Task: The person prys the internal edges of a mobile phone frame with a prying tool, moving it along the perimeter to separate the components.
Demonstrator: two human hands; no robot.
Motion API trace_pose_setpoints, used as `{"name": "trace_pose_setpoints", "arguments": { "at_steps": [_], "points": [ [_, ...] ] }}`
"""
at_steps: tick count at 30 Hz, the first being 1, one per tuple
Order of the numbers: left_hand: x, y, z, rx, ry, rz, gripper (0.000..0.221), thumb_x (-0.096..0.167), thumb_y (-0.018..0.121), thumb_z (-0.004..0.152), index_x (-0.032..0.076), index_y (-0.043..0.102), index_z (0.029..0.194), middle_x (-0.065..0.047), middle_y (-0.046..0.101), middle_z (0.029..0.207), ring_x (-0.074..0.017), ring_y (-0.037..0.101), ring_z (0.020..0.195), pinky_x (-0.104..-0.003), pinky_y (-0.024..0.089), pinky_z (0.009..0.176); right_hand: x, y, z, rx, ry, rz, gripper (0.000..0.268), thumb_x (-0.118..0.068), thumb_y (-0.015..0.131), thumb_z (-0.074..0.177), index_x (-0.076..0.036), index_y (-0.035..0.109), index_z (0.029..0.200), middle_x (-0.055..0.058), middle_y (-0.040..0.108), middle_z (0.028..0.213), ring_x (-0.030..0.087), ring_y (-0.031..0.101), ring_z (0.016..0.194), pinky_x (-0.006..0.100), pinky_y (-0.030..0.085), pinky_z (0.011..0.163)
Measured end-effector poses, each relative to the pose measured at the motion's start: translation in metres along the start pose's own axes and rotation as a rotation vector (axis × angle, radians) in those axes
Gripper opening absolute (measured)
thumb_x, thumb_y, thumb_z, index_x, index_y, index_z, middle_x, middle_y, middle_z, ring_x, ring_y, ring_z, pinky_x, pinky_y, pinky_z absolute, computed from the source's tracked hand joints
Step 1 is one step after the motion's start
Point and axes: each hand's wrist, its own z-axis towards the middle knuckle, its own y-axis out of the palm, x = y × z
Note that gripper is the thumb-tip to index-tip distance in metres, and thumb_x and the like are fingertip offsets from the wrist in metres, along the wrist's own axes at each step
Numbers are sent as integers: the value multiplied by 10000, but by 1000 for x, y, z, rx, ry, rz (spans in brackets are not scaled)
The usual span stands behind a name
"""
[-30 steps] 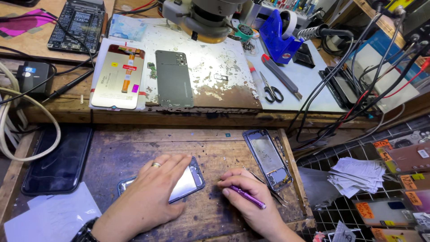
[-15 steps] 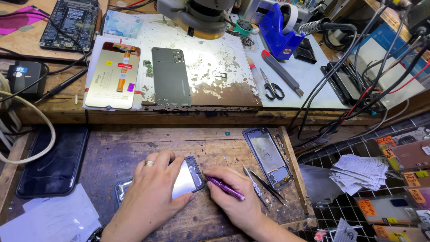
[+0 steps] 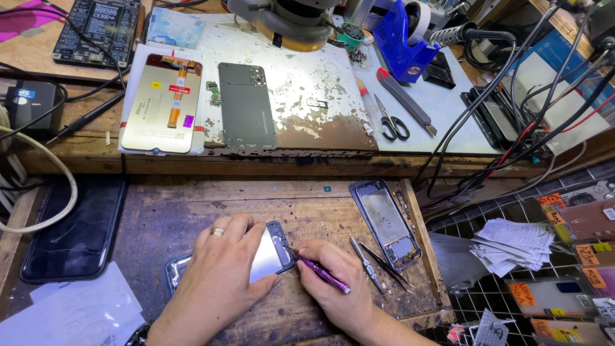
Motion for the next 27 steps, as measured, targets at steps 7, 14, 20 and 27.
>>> {"name": "trace_pose_setpoints", "arguments": {
  "at_steps": [7, 14, 20, 27],
  "points": [
    [-1, 0, 1, -15, -8, -15, 740, 283, 859, 620, 34, 594, 1265, -150, 549, 1283, -369, 464, 1256, -492, 349, 1002, 2, -1, 1, -3, 1, -4, 151, -21, 724, 860, 34, 685, 995, 172, 768, 1031, 253, 784, 914, 315, 607, 817],
    [-2, 0, 2, -26, -10, -8, 756, 286, 864, 615, 27, 585, 1269, -156, 546, 1280, -370, 467, 1252, -489, 354, 999, 0, 3, 4, 6, -42, -38, 155, -13, 723, 859, 49, 686, 996, 187, 762, 1029, 270, 784, 911, 321, 610, 813],
    [-2, 1, 2, -34, -9, -4, 760, 291, 864, 626, 24, 583, 1279, -154, 545, 1286, -362, 475, 1254, -488, 355, 991, 3, 4, 9, -20, -63, -47, 143, -14, 708, 880, 46, 678, 1006, 176, 759, 1042, 269, 781, 926, 318, 617, 826],
    [0, -1, 0, -19, -37, -14, 758, 286, 858, 643, 32, 581, 1301, -145, 544, 1285, -361, 471, 1258, -483, 354, 1010, -1, 0, 4, -20, -109, -27, 122, 3, 707, 868, 42, 673, 978, 181, 755, 1052, 280, 778, 962, 333, 604, 857]
  ]
}}
